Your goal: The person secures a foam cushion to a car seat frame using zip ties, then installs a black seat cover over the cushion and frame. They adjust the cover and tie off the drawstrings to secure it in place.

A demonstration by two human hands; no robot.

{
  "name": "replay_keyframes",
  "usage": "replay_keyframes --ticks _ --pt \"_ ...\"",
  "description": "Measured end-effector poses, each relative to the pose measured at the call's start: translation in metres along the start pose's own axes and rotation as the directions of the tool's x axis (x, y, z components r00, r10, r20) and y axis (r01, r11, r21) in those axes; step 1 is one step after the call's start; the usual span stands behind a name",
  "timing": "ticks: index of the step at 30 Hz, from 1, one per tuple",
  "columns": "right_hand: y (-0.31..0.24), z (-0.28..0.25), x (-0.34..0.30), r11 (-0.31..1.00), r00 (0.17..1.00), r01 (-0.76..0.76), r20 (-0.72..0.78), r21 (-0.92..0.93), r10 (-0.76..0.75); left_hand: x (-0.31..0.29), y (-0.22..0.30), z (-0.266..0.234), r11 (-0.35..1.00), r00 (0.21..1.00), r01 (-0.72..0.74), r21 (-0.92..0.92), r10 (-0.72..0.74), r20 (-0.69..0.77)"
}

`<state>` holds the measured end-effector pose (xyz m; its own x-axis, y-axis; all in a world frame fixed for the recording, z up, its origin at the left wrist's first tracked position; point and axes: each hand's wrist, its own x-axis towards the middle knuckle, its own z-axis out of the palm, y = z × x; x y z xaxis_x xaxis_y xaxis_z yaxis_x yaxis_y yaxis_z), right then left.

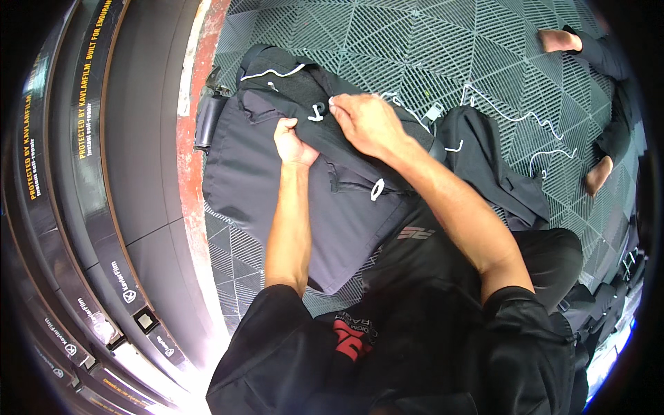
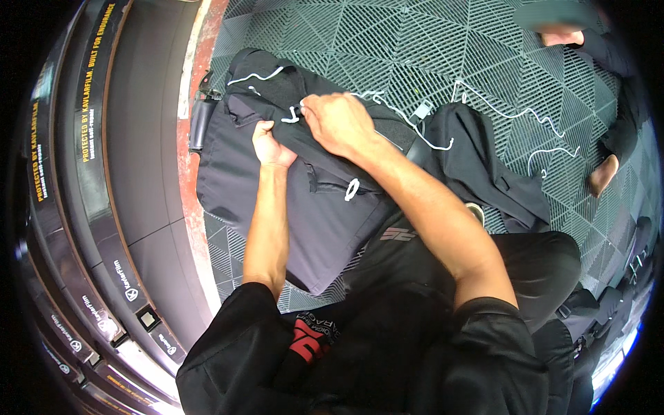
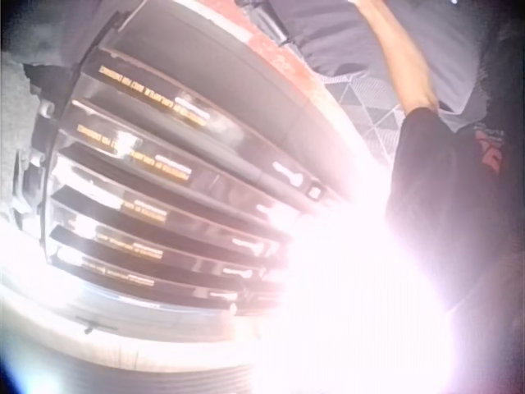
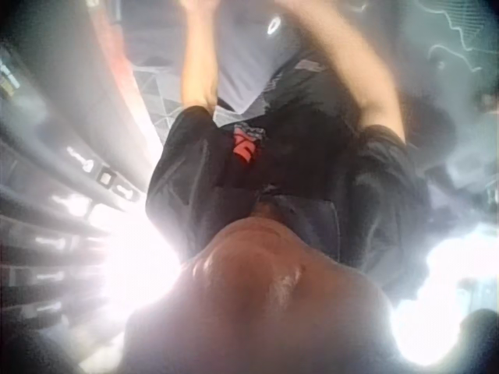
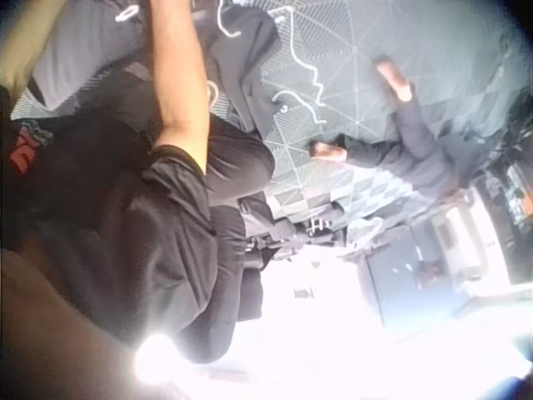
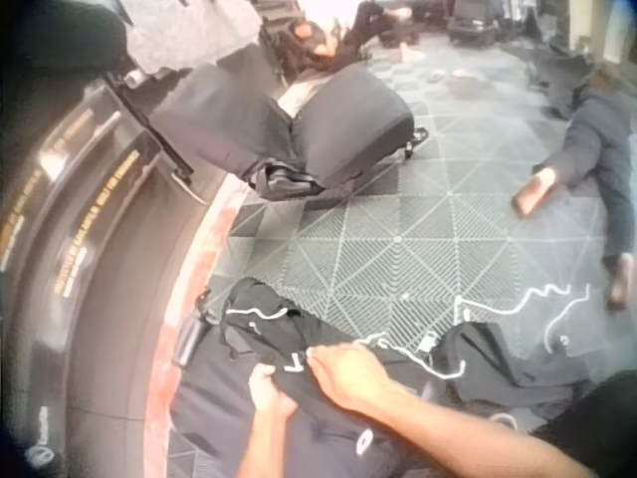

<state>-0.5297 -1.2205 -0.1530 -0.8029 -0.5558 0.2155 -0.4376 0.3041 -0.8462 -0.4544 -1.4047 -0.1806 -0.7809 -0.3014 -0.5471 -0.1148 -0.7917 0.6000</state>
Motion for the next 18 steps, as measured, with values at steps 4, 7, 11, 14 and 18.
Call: replay_keyframes --ticks 4,7,11,14,18 --pt "-0.022 0.027 -0.012 0.974 0.975 -0.202 0.111 0.100 0.191 0.007 0.004 -0.012 0.998 1.000 -0.015 0.053 0.016 -0.017" --pt "-0.038 0.031 -0.012 0.864 0.887 -0.456 0.186 0.215 0.422 0.014 0.008 -0.023 0.999 0.999 0.002 0.034 -0.003 0.044" --pt "-0.040 0.047 -0.002 0.665 0.757 -0.653 0.324 0.362 0.568 0.026 0.018 -0.069 0.995 0.979 0.083 -0.048 -0.073 0.190" --pt "-0.034 0.060 -0.004 0.636 0.776 -0.608 0.184 0.475 0.604 0.029 0.014 -0.063 0.997 0.992 0.055 -0.054 -0.048 0.115" --pt "-0.026 0.051 -0.003 0.764 0.819 -0.562 0.083 0.317 0.568 0.007 0.012 -0.024 0.982 0.988 0.051 0.182 -0.023 -0.150"
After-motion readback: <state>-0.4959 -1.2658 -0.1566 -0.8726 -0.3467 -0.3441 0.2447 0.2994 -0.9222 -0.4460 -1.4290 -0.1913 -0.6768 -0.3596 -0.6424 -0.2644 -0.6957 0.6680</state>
